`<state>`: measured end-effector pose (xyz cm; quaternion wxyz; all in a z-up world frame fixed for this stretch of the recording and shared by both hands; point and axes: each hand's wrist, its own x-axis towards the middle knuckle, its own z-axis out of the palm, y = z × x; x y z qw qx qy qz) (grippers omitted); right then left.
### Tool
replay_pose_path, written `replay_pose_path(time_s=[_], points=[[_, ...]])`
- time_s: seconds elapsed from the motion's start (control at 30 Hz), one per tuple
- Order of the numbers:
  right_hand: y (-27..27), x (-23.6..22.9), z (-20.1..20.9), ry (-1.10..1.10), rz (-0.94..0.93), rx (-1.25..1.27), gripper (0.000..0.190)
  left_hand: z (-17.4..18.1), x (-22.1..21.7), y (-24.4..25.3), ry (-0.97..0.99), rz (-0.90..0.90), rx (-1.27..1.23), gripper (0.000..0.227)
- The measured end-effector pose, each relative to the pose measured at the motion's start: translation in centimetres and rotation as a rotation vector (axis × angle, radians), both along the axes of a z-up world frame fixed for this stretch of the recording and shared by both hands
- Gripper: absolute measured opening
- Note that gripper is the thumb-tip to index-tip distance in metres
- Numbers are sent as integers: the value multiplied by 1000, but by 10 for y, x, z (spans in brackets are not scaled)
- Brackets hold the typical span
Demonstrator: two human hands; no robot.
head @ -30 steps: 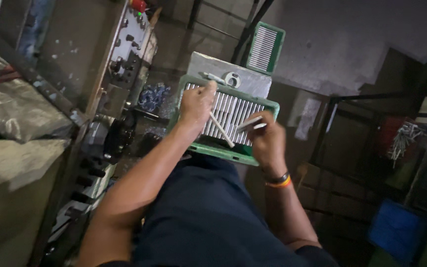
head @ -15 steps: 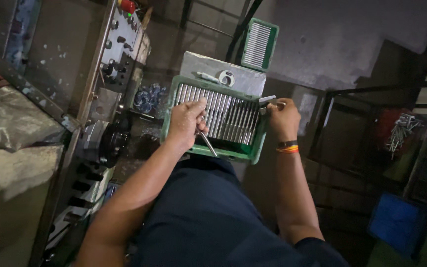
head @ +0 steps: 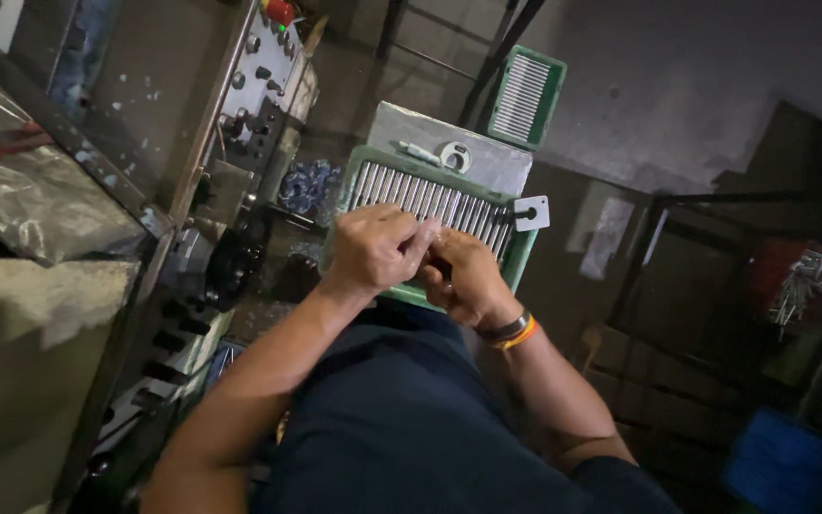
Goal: The person repeatedly picks up metal rods from a tray, inserts them into a grinding machine, and operates a lever to process them. After each cycle, the person removes the rod and places it into a green crate.
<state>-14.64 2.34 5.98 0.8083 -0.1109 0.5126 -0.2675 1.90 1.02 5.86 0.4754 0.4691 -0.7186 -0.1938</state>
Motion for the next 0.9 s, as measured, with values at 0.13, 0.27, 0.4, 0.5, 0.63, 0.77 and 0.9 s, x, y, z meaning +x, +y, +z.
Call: replay_pose_path(time_s=[0.13,0.27,0.4,0.5,0.63,0.77,0.9], points=[[1,10,6,73,-65,-141,38,-26,-7,0,153,170,228,45],[9,22,-2,961,162,-1167,32,-63,-24,-19,735,235,693,43],[6,13,-15,1067,300,-1248,20,-77,-24,-25,1337,350,941,38],[11,0,-30,1038,631,-1204,13,-74,-24,-10,1526,353,923,36],[22,-33,-45,981,730,-979,24,-68,8,1,1190,518,874,34],[17,-52,-75,1126,627,-712,49,-85,89,26,1504,520,644,37],[15,-47,-108,1308,665,-1184,64,-110,154,107,1568,656,630,39]])
